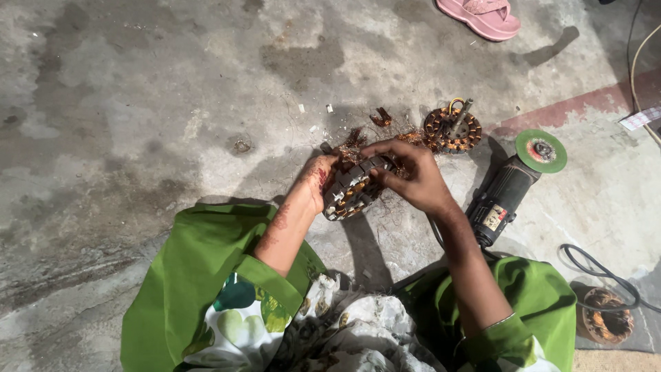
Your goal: The person sits on the floor and uses pliers to cut and pull copper windings from a motor stator. They repeatedly cut the wires and pull out the coils, accumulating copper scraps on the floor.
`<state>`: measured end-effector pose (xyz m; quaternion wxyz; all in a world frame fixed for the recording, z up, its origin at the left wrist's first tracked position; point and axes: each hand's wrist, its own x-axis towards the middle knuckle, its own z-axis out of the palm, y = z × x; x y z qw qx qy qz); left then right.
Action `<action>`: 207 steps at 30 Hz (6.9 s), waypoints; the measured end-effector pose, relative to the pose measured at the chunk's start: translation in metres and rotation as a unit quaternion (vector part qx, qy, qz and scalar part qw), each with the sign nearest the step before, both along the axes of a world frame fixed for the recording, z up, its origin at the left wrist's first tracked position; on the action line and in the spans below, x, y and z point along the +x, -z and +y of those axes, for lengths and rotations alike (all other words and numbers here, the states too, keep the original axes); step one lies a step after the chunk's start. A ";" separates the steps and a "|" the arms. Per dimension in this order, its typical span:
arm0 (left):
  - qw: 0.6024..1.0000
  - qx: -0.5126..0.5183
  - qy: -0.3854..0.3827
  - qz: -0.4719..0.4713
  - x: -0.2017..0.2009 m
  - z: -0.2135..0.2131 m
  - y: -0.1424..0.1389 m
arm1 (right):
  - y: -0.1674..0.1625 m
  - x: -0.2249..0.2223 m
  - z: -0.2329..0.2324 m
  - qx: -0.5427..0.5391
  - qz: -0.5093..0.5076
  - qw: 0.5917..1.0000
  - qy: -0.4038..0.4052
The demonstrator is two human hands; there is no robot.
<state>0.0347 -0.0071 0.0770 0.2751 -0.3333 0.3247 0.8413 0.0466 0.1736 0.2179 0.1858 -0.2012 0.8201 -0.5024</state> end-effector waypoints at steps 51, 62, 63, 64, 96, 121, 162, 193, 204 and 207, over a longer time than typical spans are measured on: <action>0.505 -0.627 -0.061 0.589 0.010 0.017 0.019 | -0.011 0.040 0.011 0.189 0.324 0.924 0.079; 0.633 -0.601 0.016 0.487 0.022 0.014 -0.016 | 0.032 0.081 -0.048 0.267 0.250 0.912 0.188; 0.627 -0.607 0.010 0.489 0.022 0.014 -0.019 | 0.033 0.081 -0.049 0.274 0.267 0.905 0.188; 0.621 -0.612 0.005 0.490 0.023 0.014 -0.021 | 0.033 0.080 -0.049 0.276 0.264 0.905 0.189; 0.488 -0.640 -0.042 0.592 0.006 0.032 0.044 | -0.017 -0.004 0.029 0.301 0.264 0.914 0.071; 0.548 -0.553 0.024 0.627 0.019 0.017 -0.006 | 0.013 0.034 -0.004 0.300 0.326 0.896 0.030; 0.513 -0.551 0.148 0.641 0.027 0.002 -0.025 | 0.013 0.006 0.027 0.258 0.317 0.889 0.206; 0.517 -0.535 0.124 0.657 0.024 0.001 -0.016 | -0.019 0.015 0.029 0.204 0.318 0.910 0.168; 0.532 -0.528 0.143 0.646 0.036 -0.003 -0.049 | 0.053 -0.023 0.008 0.344 0.219 0.904 0.125; 0.507 -0.542 0.096 0.664 0.036 -0.003 -0.043 | 0.051 -0.024 0.003 0.325 0.230 0.908 0.128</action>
